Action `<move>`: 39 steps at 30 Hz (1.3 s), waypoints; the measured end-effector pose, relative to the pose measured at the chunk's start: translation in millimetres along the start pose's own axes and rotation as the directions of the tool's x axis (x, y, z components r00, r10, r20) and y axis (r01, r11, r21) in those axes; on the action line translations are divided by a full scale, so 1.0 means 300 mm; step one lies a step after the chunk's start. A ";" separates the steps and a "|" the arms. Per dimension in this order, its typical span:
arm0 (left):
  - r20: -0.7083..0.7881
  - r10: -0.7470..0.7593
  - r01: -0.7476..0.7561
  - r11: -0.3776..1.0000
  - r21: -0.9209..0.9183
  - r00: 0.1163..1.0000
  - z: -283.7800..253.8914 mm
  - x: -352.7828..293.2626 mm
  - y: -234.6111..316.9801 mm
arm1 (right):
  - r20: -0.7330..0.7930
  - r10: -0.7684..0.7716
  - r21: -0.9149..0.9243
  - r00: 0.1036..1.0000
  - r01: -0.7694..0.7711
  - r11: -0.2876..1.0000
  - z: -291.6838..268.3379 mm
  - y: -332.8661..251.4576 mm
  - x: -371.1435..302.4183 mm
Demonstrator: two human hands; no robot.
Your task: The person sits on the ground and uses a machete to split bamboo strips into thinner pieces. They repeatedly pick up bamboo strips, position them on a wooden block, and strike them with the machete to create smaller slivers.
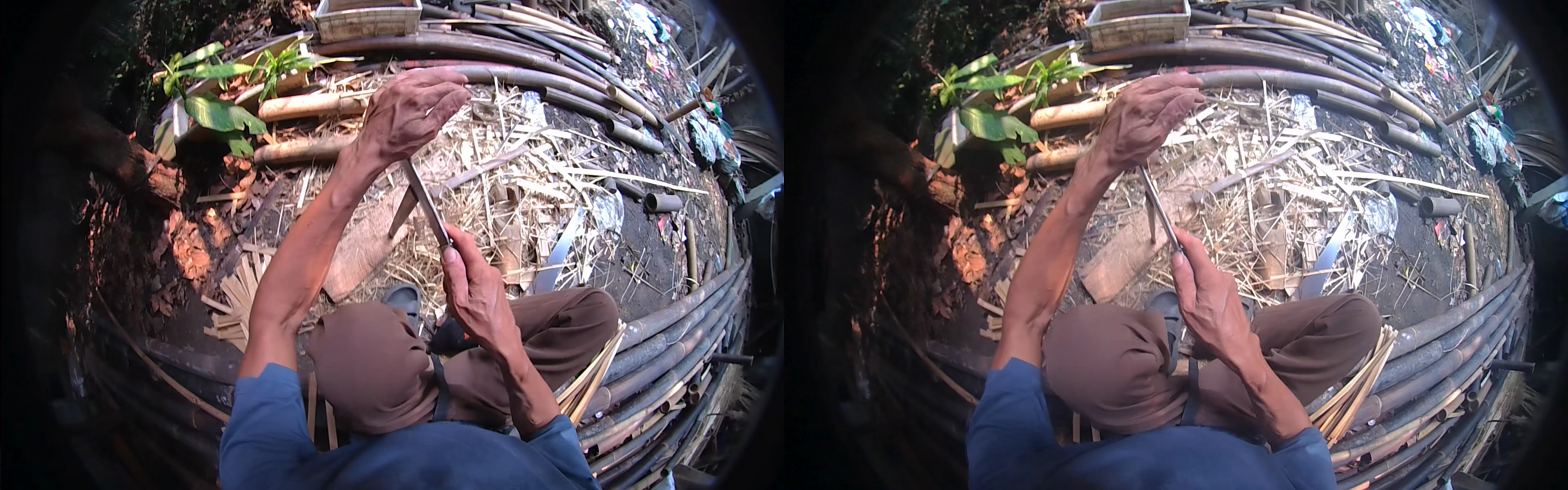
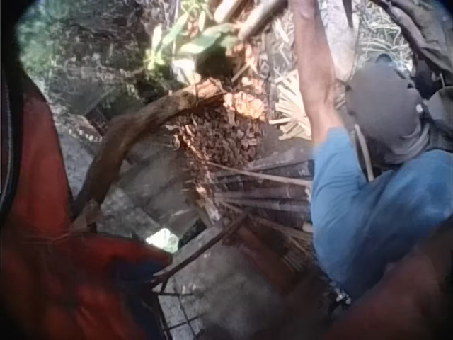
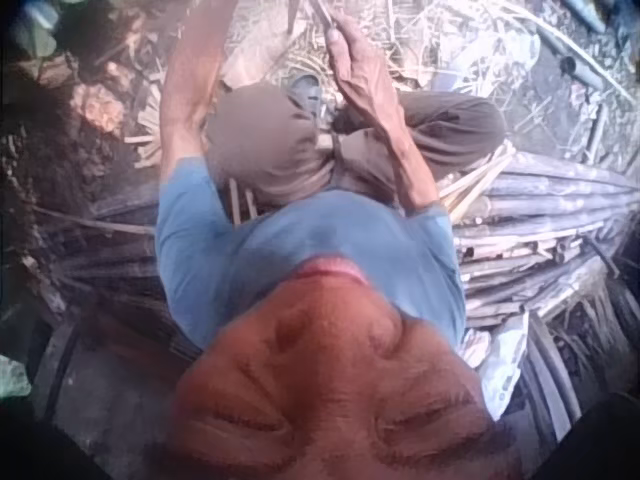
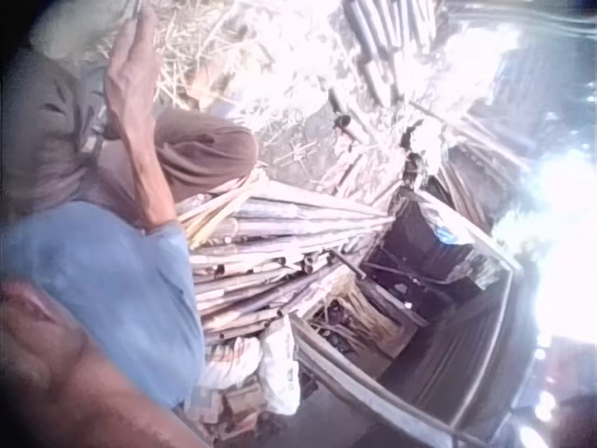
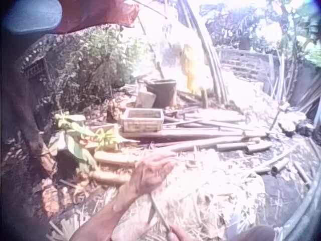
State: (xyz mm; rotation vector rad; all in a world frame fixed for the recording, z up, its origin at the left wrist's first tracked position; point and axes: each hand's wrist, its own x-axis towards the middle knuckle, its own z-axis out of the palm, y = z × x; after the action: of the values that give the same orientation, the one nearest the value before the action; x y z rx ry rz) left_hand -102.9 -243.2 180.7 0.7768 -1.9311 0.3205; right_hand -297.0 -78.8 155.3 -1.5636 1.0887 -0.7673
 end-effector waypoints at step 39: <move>0.360 -0.473 0.548 0.825 -0.141 0.804 0.188 -0.203 0.143 | 0.142 0.172 0.029 0.975 -0.177 0.984 -0.130 0.416 0.215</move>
State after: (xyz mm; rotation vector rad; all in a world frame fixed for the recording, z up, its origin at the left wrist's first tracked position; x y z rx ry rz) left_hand -151.5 -217.4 105.3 1.2036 -1.9015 -0.3887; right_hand -339.3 -159.7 41.8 -1.4426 1.0845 -0.5505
